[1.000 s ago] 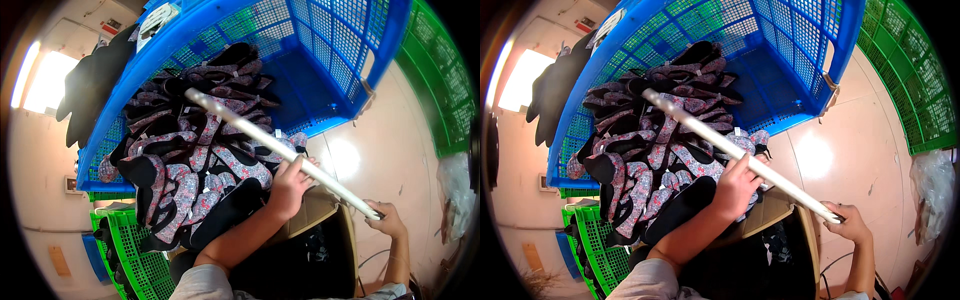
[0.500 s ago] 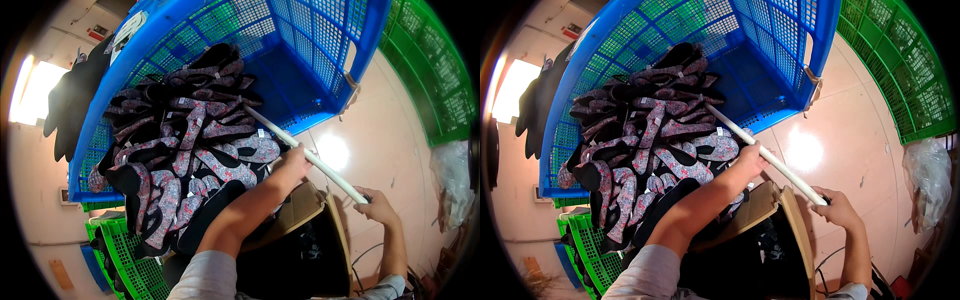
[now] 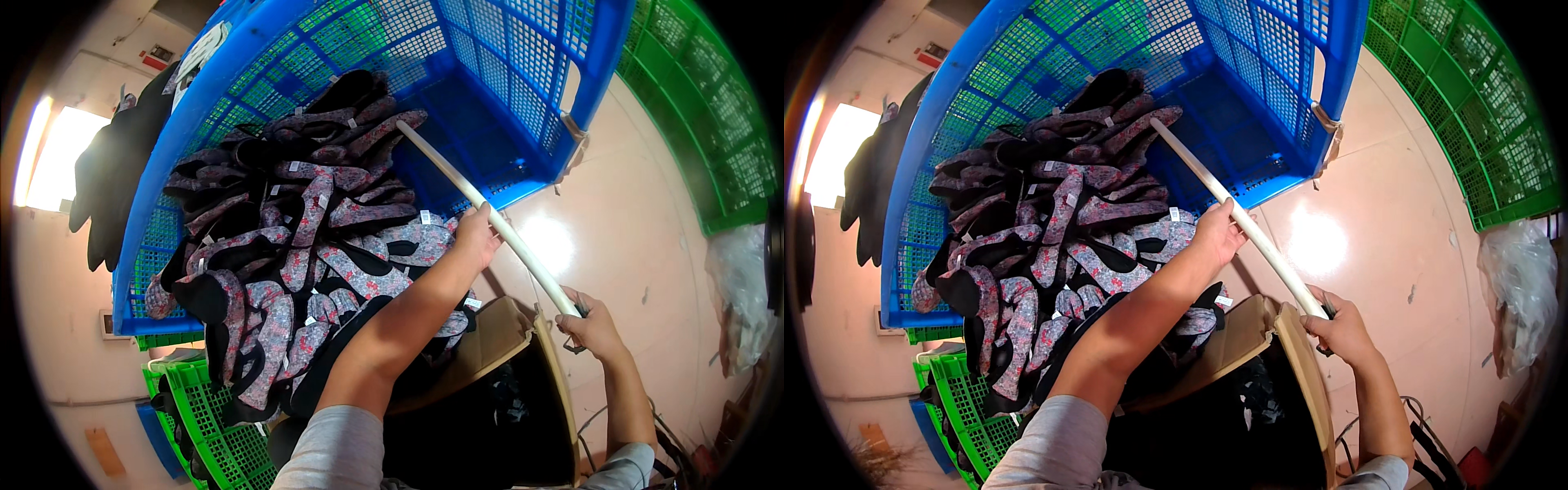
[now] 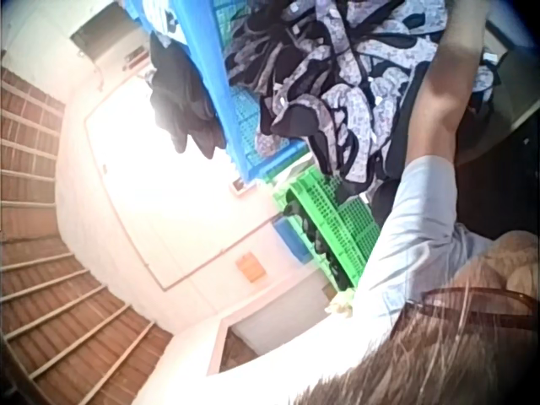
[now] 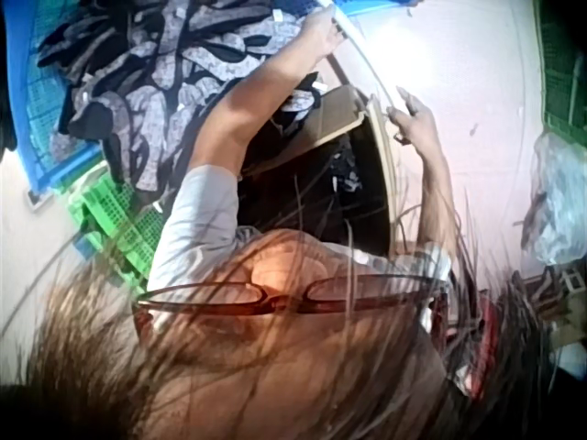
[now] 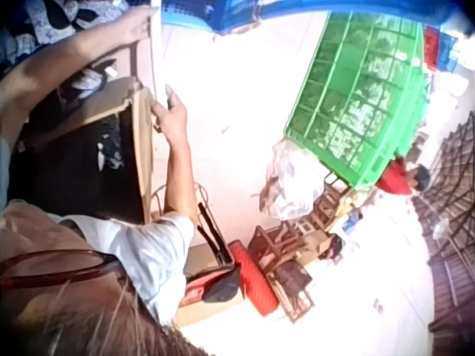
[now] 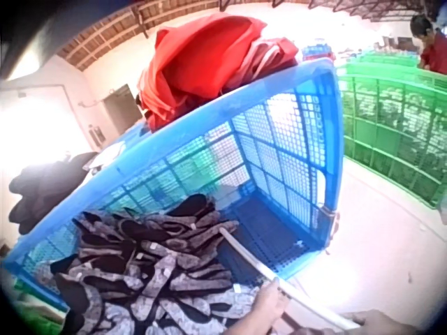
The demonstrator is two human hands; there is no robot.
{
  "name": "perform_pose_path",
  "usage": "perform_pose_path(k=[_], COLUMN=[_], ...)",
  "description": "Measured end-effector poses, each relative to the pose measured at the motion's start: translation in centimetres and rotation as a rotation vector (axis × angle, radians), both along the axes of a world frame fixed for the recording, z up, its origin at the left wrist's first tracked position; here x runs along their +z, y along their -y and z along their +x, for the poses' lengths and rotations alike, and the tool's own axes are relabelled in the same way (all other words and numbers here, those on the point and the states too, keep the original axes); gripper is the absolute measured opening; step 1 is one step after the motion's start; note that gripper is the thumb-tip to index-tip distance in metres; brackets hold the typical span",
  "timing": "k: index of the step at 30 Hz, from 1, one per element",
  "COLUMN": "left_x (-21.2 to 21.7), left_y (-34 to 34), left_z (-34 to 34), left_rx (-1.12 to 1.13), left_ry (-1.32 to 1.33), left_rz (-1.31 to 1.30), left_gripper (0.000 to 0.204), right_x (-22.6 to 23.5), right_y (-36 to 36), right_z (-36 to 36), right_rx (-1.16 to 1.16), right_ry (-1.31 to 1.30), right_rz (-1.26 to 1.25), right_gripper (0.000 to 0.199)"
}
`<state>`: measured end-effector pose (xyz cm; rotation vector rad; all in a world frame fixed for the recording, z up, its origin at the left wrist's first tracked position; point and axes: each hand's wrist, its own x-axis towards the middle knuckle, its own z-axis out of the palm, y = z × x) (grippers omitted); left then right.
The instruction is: The person sits at a workstation and uses scissors to trim excess fabric and threads from the edges of black slippers. They handle the slippers one at a time, picking them from a blue crate, cutting the loose material, and placing the finished items into a green crate. The person also uses a white rod to rearrange the slippers in the blue crate to access more items.
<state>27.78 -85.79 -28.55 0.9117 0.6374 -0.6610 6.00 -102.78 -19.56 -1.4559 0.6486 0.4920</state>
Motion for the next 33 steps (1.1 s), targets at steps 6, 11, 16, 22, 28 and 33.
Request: perform_pose_path(k=[6,11,16,22,28,33], left_x=[-0.7,-0.9,-0.5,-1.8,-1.4,-1.6], left_y=[-0.4,-1.2,-1.0,-1.8,-1.3,-1.4], left_z=[0.9,3.6,4.4,2.8,1.6,0.3], left_rx=[-0.017,-0.008,0.010,0.021,0.019,-0.003], left_ry=[0.014,0.072,0.003,0.030,-0.022,-0.042], left_rz=[-0.051,-0.065,-0.022,-0.043,0.016,0.066], left_gripper=[0.026,0.027,0.028,0.031,0.033,0.033], right_x=[-0.4,-0.6,-1.2,-3.4,-0.9,-0.6], right_y=[-0.2,-1.9,-3.3,-3.3,-3.5,-2.6], right_z=[0.8,4.2,7.0,6.0,5.5,4.9], right_rx=[0.010,0.007,0.063,0.211,0.210,0.227], right_ry=[0.012,0.058,0.070,0.202,0.097,0.078], right_rz=[-0.009,0.007,-0.101,-0.481,-0.435,-0.377], right_gripper=[0.060,0.059,0.058,0.057,0.057,0.057])
